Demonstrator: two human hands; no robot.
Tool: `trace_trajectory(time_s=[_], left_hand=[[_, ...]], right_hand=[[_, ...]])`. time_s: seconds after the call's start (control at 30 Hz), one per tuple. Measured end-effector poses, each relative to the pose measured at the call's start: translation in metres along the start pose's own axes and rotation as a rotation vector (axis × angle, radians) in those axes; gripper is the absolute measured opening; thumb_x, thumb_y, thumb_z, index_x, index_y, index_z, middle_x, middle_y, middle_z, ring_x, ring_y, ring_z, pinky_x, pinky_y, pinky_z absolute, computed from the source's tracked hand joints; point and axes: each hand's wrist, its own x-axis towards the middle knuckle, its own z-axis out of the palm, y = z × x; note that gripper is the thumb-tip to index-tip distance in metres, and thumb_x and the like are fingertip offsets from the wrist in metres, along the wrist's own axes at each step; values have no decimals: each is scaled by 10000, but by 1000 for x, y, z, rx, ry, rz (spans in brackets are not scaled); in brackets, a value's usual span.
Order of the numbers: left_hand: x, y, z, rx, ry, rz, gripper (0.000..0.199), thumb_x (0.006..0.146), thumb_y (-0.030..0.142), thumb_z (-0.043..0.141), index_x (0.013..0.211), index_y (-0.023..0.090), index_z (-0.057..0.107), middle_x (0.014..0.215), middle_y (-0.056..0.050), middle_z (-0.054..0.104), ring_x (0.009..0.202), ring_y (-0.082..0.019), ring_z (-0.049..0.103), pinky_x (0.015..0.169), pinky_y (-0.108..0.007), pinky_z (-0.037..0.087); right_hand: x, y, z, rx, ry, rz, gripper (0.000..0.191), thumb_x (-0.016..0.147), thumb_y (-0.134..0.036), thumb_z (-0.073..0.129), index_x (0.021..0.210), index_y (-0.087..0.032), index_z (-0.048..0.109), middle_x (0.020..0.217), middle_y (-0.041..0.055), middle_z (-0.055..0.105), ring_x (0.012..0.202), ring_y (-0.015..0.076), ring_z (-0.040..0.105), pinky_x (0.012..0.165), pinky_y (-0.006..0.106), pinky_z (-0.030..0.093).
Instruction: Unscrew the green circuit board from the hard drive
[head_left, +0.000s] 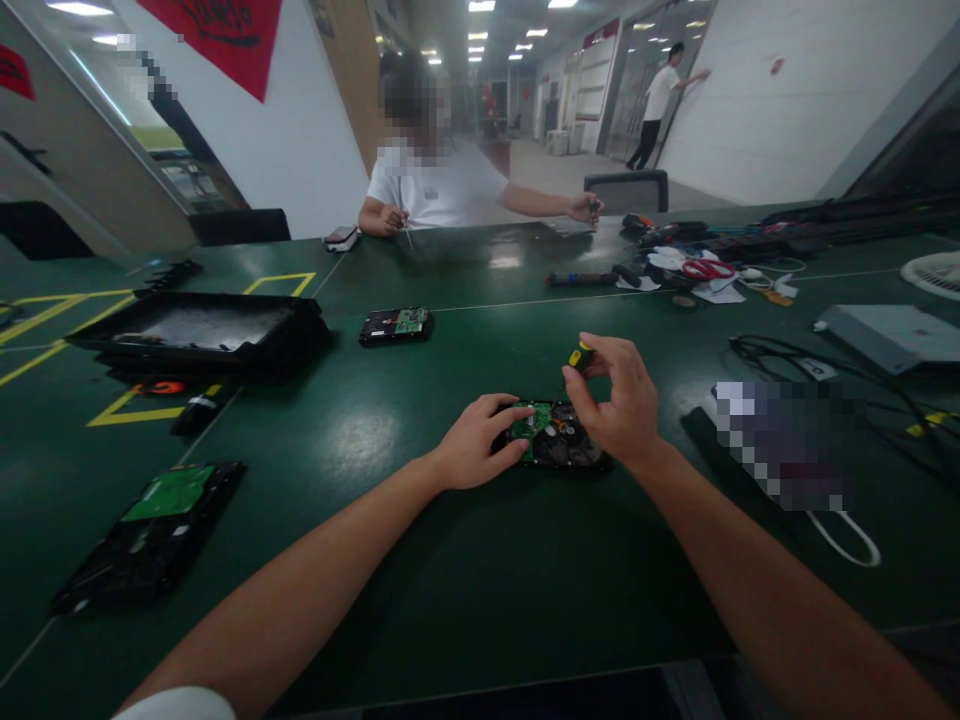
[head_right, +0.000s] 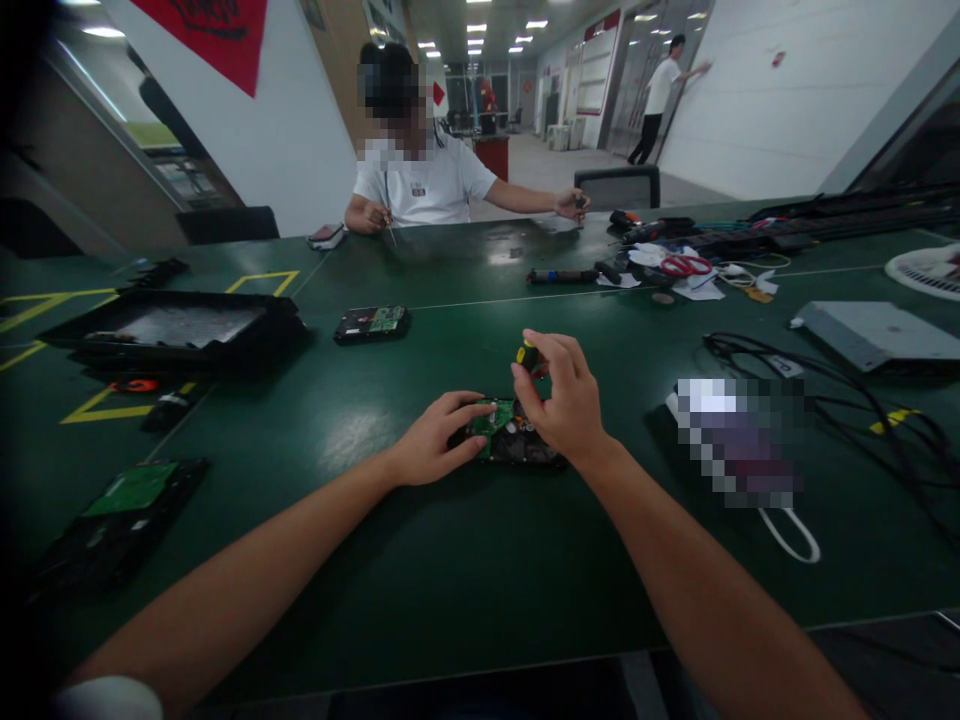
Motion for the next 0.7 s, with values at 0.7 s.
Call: trace_trajectory(time_s=[0.7], left_hand=[[0,-1,1,2,10,-4,514,1014,434,599,1498,266,554,1460,-149,547,1357,-333,531,1129,-550,464]], right_hand=[[-3,2,1,27,-32,1,525,971,-218,624,1476,-291,504,1348,121,649,1049,256,721,846,456,686]])
